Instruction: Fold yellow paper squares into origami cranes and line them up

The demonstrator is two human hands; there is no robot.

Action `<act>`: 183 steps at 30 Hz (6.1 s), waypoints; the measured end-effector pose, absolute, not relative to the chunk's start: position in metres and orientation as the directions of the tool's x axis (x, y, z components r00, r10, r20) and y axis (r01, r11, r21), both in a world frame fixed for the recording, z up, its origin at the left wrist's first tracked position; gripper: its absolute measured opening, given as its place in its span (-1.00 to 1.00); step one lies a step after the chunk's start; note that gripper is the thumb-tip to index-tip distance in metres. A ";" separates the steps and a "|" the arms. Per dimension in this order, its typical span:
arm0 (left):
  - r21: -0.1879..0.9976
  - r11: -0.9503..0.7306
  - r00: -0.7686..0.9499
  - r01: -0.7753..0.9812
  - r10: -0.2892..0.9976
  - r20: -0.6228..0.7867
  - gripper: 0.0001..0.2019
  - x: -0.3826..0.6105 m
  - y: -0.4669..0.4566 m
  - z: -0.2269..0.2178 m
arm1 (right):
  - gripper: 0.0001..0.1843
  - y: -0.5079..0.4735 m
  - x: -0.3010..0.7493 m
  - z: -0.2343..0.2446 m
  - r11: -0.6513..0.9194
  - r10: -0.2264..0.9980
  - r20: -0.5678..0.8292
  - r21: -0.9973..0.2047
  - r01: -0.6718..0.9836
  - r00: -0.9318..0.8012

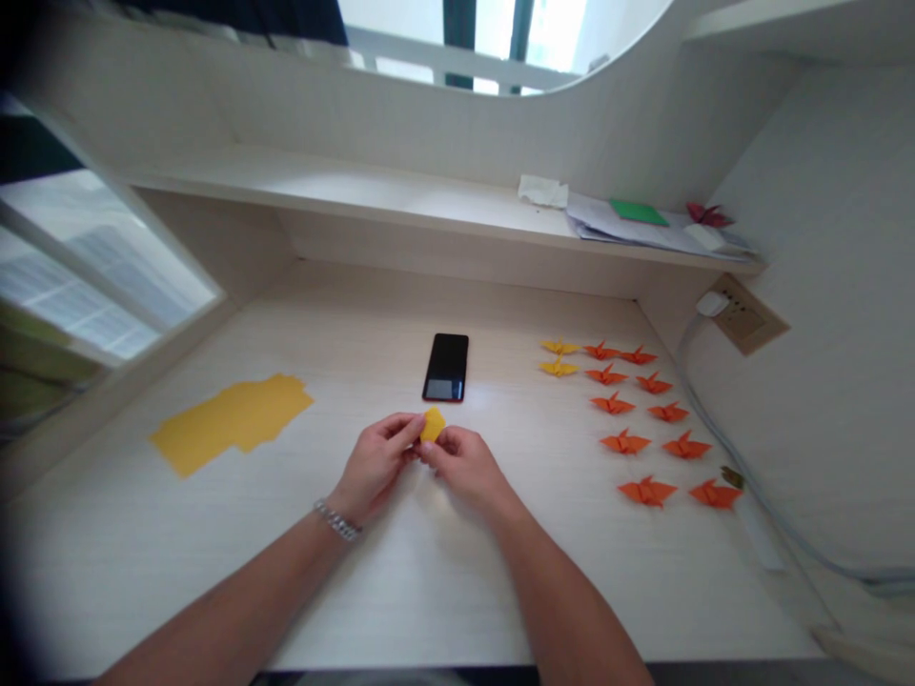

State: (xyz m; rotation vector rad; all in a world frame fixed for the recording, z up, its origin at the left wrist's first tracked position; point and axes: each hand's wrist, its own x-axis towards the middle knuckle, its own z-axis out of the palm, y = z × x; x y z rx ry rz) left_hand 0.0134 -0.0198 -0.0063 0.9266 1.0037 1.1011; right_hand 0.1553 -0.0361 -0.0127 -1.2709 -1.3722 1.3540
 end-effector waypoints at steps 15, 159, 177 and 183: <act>0.949 0.201 0.228 -0.244 0.963 -0.145 -0.72 0.010 -0.024 0.004 | -0.70 -0.032 0.161 -0.003 -0.048 0.993 -0.061 -0.991 -0.124 0.105; 0.994 -0.027 0.250 -0.103 0.967 0.052 -0.67 0.018 -0.032 -0.001 | -0.70 -0.034 0.156 -0.001 0.076 0.980 0.042 -0.982 -0.171 0.194; 0.997 0.051 0.177 -0.053 0.983 -0.041 -0.78 0.010 -0.021 -0.003 | -0.84 -0.039 0.161 -0.004 -0.017 0.999 -0.024 -0.982 0.189 -0.033; 0.998 0.001 0.117 0.056 0.993 -0.007 -0.77 0.008 -0.020 -0.006 | -0.81 -0.039 0.158 -0.008 -0.049 0.993 -0.069 -0.979 0.197 -0.093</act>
